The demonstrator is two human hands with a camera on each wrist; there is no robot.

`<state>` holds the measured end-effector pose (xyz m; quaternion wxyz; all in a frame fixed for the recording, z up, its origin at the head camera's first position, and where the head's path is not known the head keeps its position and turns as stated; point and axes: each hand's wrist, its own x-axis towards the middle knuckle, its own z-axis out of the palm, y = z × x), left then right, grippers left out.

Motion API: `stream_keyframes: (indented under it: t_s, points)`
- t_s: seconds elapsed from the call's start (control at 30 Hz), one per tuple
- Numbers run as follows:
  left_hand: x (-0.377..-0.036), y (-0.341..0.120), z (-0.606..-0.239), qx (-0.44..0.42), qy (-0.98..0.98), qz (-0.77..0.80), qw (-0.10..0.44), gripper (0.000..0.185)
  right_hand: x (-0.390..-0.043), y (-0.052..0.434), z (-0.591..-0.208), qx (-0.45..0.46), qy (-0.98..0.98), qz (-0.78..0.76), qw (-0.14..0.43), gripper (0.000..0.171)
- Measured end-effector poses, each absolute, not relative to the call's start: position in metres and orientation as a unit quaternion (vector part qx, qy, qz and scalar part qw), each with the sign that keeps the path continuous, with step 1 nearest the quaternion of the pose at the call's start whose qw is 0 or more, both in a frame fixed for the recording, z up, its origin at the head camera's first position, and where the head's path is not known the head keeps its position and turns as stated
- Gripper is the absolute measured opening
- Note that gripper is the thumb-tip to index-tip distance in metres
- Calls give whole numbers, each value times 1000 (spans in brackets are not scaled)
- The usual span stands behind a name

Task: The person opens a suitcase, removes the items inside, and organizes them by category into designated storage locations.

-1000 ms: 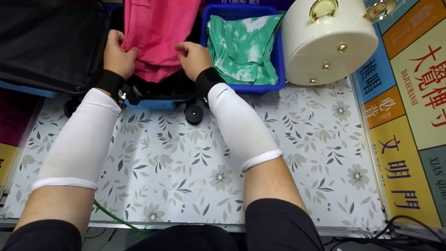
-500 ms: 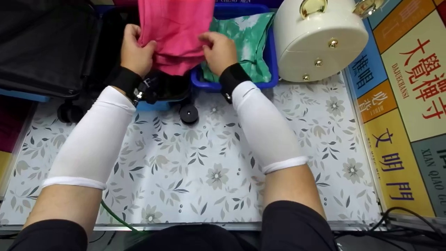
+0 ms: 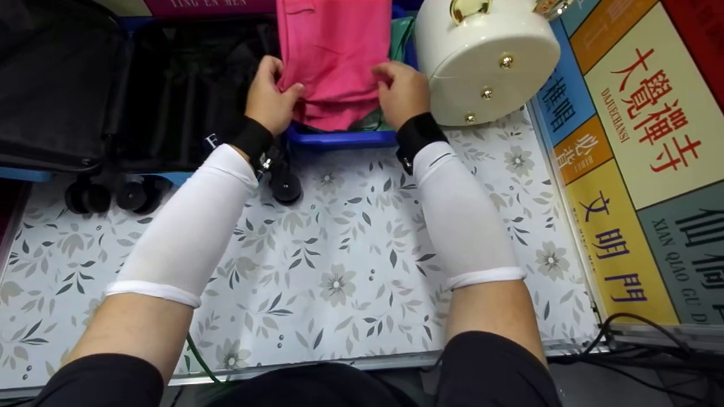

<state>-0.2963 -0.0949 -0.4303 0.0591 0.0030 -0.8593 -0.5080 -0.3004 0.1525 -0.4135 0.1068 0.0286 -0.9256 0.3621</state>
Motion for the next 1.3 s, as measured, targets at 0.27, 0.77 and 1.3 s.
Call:
stream_keyframes:
  t_s: [0.27,0.77,1.3]
  points:
    - [-291,-79,-442,52,-921,-385,-17,37,-301,164,-432,26,-939,336,70,30]
    - [-285,-79,-445,16,-971,-202,-127,72,-300,174,-450,53,-963,259,45,38]
    - [-290,-73,-459,20,-973,-162,-160,69,-291,179,-463,35,-976,213,6,47]
